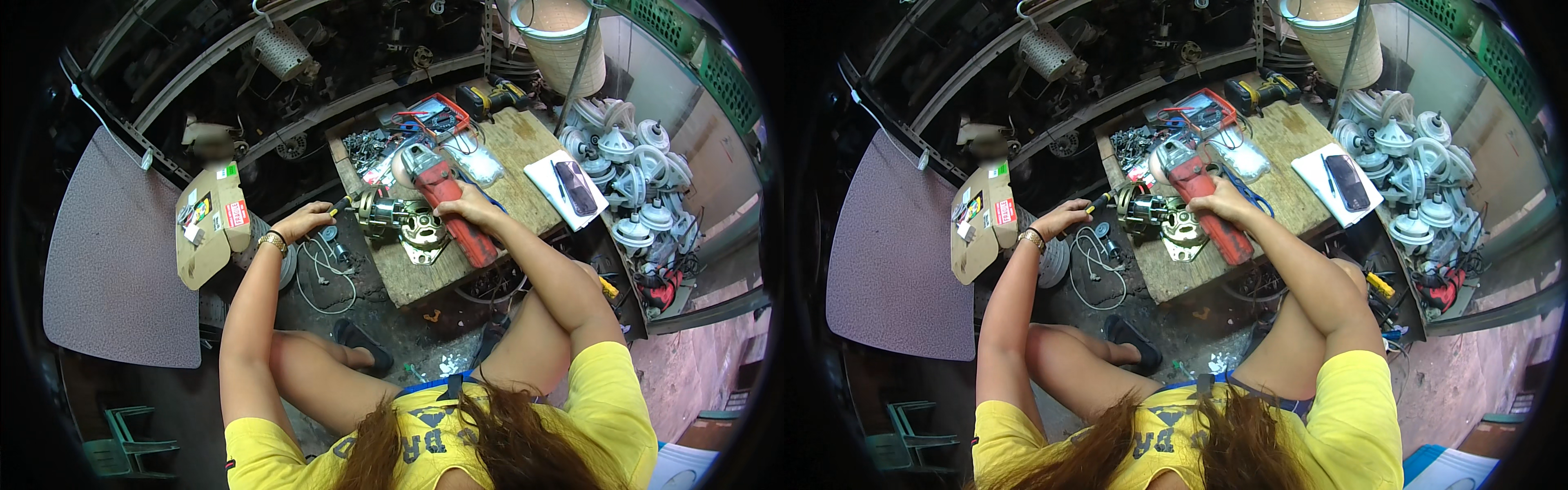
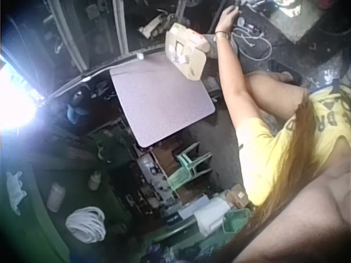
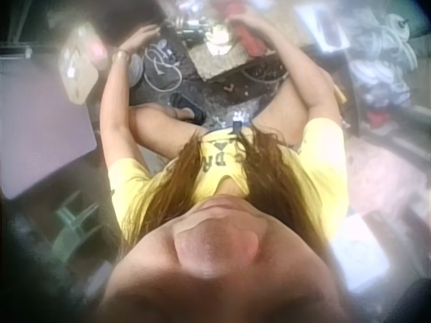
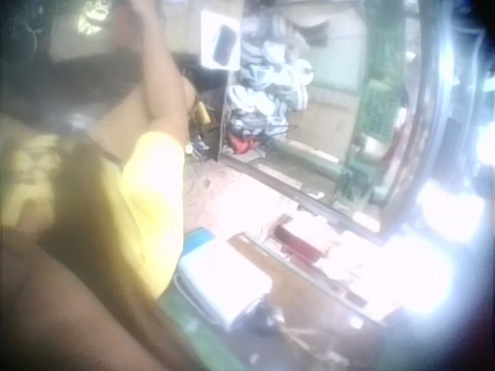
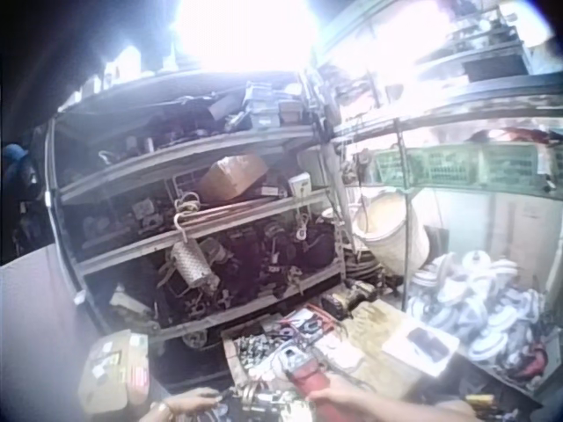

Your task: The person is using an angle grinder to remove material from a metal motor housing, using pliers to steady the part and checking the progress by hand.

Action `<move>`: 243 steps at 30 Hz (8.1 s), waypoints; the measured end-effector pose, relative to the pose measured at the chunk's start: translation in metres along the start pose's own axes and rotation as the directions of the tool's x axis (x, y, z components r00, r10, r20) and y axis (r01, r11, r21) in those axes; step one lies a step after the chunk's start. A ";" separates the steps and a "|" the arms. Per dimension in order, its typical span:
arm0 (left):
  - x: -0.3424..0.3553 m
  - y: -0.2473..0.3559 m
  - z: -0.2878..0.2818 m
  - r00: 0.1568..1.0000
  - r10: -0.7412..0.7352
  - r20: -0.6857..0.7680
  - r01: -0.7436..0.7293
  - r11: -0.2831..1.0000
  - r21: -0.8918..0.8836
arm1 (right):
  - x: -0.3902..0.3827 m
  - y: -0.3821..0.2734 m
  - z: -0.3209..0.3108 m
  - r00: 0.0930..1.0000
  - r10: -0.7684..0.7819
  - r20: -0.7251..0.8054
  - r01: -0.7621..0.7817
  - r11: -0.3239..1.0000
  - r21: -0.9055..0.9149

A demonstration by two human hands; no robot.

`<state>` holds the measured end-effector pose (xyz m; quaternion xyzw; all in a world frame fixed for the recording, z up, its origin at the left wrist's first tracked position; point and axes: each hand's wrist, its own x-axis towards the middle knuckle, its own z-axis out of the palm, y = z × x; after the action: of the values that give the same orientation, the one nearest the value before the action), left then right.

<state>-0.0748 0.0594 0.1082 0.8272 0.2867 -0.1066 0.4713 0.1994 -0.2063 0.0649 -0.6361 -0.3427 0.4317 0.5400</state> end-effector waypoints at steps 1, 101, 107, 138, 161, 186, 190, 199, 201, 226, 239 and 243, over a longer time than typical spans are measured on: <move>-0.001 0.007 0.000 1.000 -0.009 -0.001 0.009 0.999 0.033 | 0.001 0.004 -0.001 1.000 -0.001 -0.008 0.001 0.999 -0.032; -0.001 0.019 0.006 0.997 0.045 -0.065 -0.025 0.961 0.275 | 0.010 0.013 0.001 0.990 0.113 0.087 -0.107 0.991 -0.074; 0.001 0.015 0.005 0.991 0.117 -0.070 -0.091 0.949 0.302 | 0.010 0.012 0.002 0.990 0.104 0.095 -0.097 0.993 -0.072; -0.001 0.024 0.008 0.996 0.037 -0.085 -0.015 0.967 0.253 | 0.019 0.020 0.001 0.998 0.042 0.050 -0.037 0.995 -0.089; -0.003 0.024 0.008 0.996 0.067 -0.065 -0.046 0.956 0.290 | 0.009 0.010 0.003 0.993 0.107 0.054 -0.101 0.989 -0.109; -0.028 0.081 0.194 0.894 0.288 -0.343 -0.117 0.889 0.442 | -0.027 -0.046 -0.070 0.959 -0.024 -0.283 0.089 0.972 0.220; -0.006 0.124 0.152 0.960 -0.281 -0.004 0.186 0.648 -0.739 | -0.027 -0.043 -0.078 0.953 -0.029 -0.303 0.099 0.971 0.219; -0.002 0.078 0.245 0.784 0.287 -0.551 -0.346 0.938 -0.004 | -0.037 -0.048 -0.075 0.963 -0.062 -0.261 0.130 0.959 0.253; -0.011 0.069 0.235 0.593 0.443 -0.672 -0.503 0.856 0.119 | -0.043 -0.046 -0.080 0.957 -0.062 -0.284 0.139 0.956 0.259; 0.054 -0.046 0.130 0.433 0.017 -0.901 -0.102 0.994 -0.030 | -0.050 -0.030 -0.056 0.976 -0.054 -0.210 0.089 0.983 0.162; 0.047 0.011 0.142 0.487 -0.131 -0.864 0.046 0.991 -0.124 | -0.070 0.001 -0.006 0.992 -0.012 -0.124 0.036 0.981 0.193; 0.060 -0.005 0.137 0.542 -0.089 -0.836 -0.031 0.992 -0.125 | -0.065 0.016 0.006 0.994 -0.034 -0.101 0.041 0.997 0.069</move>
<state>-0.0160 -0.0316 0.0051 0.7413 0.4968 0.3124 0.3256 0.1675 -0.2657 0.0605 -0.6306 -0.3117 0.4011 0.5868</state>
